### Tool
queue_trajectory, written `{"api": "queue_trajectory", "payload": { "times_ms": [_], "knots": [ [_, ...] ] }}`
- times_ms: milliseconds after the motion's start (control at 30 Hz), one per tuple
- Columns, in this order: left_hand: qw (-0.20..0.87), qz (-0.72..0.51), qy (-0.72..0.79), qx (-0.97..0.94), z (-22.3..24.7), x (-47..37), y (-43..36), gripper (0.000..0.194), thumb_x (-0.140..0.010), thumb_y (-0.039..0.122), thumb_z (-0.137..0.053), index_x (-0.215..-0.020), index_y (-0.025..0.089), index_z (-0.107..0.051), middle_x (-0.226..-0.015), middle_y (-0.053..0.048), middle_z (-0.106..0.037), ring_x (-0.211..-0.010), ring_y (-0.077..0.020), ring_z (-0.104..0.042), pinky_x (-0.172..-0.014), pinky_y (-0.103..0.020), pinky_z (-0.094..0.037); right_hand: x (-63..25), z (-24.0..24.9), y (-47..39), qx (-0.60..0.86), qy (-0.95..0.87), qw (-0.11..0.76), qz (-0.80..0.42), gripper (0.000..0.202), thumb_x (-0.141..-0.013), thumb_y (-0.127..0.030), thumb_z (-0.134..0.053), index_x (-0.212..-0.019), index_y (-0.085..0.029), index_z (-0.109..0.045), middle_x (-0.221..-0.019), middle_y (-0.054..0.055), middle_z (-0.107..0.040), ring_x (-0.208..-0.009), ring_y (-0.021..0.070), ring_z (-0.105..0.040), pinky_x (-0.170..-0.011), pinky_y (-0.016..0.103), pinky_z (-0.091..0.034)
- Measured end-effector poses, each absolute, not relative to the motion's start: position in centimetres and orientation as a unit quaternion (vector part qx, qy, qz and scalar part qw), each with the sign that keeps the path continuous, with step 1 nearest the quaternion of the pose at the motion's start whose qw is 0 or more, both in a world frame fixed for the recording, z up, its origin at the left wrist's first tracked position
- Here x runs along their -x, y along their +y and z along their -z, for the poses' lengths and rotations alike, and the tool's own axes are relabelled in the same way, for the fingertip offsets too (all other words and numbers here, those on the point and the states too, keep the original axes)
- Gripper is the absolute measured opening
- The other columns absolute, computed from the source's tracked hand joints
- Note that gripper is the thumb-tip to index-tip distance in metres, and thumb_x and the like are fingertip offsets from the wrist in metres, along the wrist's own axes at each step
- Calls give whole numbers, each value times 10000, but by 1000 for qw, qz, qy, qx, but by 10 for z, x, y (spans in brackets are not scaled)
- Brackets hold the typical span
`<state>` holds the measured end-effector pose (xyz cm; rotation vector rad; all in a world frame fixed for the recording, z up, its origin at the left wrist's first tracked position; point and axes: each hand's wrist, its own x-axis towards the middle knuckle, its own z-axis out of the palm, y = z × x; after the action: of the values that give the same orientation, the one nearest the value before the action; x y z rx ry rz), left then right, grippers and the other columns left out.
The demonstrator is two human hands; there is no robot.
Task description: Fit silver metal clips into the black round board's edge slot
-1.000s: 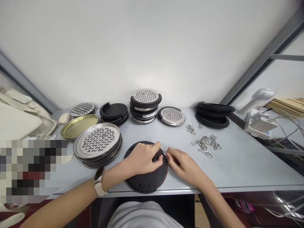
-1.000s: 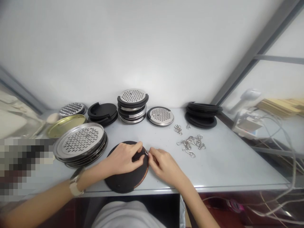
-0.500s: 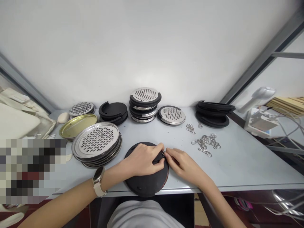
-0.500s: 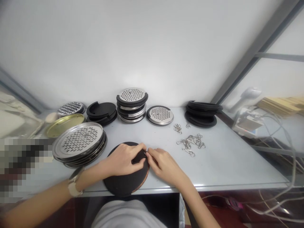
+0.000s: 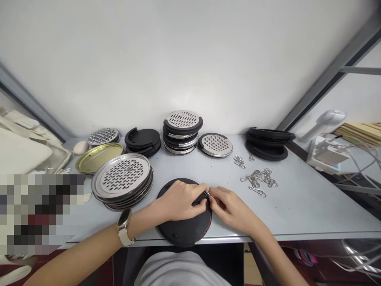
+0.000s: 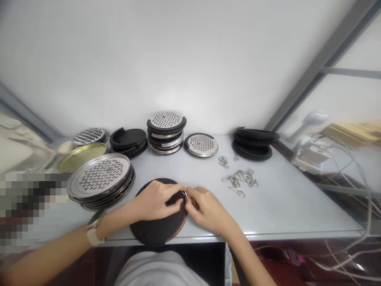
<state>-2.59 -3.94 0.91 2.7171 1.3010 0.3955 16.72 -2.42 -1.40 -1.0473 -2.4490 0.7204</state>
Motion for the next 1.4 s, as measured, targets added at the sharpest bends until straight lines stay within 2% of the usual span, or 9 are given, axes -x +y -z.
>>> {"api": "queue_trajectory", "payload": {
  "times_ms": [400, 633, 1400],
  "knots": [
    [59, -133, 424, -894, -10, 25, -40, 116, -881, 294, -420, -914, 205, -486, -727, 16, -625, -637, -153, -602, -563, -249, -355, -167, 12, -25, 380, -860, 187, -284, 250, -920, -193, -371, -671, -199, -398, -624, -17, -490, -596, 133, -436, -574, 254, -358],
    [51, -130, 418, -898, -10, 26, -40, 100, -876, 284, -426, -901, 206, -484, -722, 21, -621, -623, -149, -598, -545, -255, -338, -168, 12, -25, 385, -849, 184, -311, 274, -933, -224, -356, -661, -200, -365, -610, -36, -434, -577, 119, -420, -545, 238, -337],
    [52, -122, 416, -899, -10, 26, -40, 103, -881, 286, -420, -895, 203, -479, -711, 19, -614, -612, -149, -588, -547, -251, -330, -169, 14, -25, 386, -833, 190, -348, 321, -954, -303, -329, -652, -201, -361, -604, -50, -397, -544, 106, -374, -519, 227, -308]
  ]
}}
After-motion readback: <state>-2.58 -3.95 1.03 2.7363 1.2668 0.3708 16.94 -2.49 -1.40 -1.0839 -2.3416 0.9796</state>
